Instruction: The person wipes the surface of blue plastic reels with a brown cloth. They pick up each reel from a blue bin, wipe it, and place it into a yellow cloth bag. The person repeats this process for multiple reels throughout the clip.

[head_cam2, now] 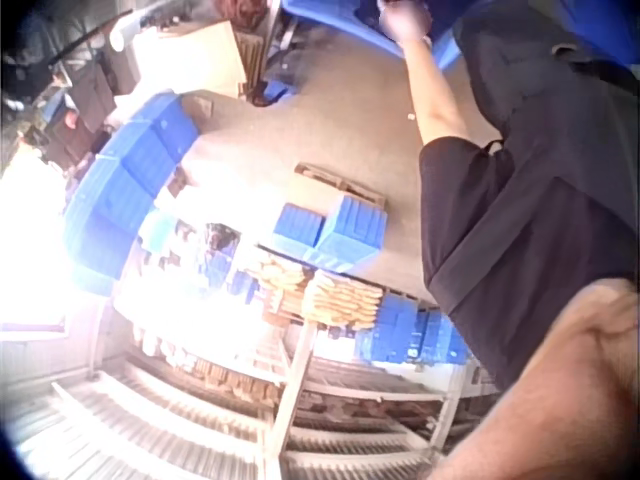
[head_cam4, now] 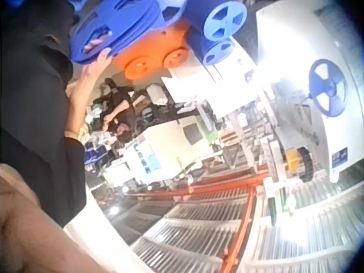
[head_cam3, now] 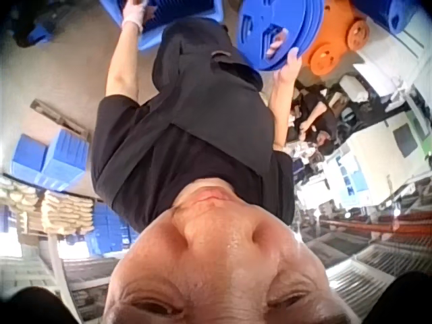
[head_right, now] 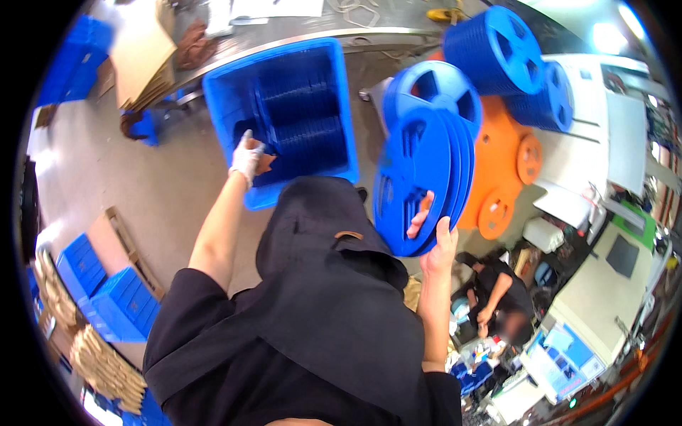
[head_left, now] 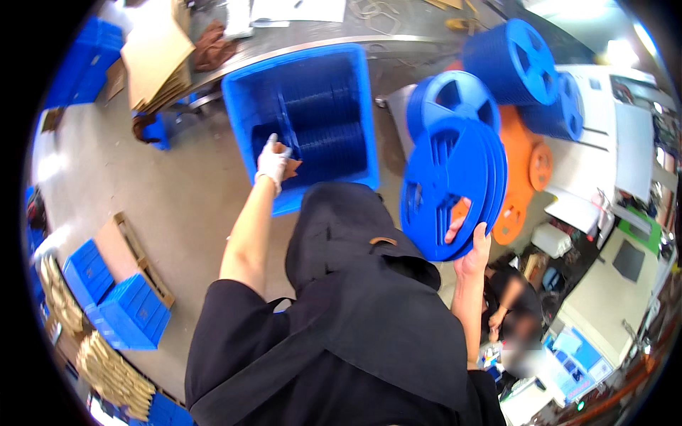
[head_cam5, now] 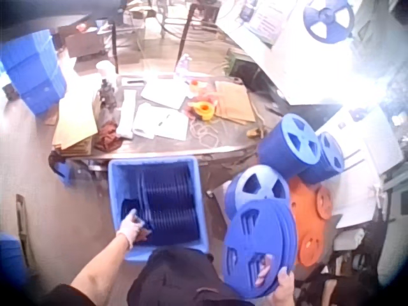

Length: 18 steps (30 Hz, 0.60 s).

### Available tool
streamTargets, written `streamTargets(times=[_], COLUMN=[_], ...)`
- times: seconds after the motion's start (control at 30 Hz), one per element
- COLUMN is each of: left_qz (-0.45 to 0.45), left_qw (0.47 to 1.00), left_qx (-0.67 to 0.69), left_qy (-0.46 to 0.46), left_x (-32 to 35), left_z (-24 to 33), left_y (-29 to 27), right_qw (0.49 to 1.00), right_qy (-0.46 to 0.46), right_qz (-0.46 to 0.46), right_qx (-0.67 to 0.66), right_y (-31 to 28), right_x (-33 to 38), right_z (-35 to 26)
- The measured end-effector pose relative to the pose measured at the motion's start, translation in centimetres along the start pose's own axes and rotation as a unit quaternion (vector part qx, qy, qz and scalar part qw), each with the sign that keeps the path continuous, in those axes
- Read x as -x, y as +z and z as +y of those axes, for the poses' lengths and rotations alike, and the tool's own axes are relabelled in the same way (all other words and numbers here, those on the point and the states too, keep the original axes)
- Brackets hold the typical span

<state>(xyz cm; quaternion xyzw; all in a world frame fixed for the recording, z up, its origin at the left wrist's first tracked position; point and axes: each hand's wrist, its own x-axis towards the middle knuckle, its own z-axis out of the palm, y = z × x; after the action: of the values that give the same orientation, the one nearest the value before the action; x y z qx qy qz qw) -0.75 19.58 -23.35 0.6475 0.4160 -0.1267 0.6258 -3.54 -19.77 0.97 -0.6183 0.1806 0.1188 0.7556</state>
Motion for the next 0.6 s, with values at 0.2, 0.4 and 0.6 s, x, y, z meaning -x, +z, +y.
streamTargets(times=[0.2, 0.4, 0.6], left_qz=[-0.049, -0.120, -0.050], left_qw=[0.935, 0.818, 0.560], left_qx=[-0.126, -0.162, -0.389], left_qy=[0.327, 0.539, 0.730], left_x=[1.9, 10.0, 15.3], left_z=[1.8, 9.9, 14.3], left_y=[2.1, 3.9, 4.4], right_qw=[0.949, 0.854, 0.841], right_qy=[-0.096, -0.084, -0.069], right_qz=[-0.107, -0.211, -0.242], right_qx=[-0.280, -0.468, -0.478], right_y=[-2.6, -2.9, -2.7], right_x=[-1.3, -2.2, -2.4], right_z=[-3.7, -3.8, -4.2])
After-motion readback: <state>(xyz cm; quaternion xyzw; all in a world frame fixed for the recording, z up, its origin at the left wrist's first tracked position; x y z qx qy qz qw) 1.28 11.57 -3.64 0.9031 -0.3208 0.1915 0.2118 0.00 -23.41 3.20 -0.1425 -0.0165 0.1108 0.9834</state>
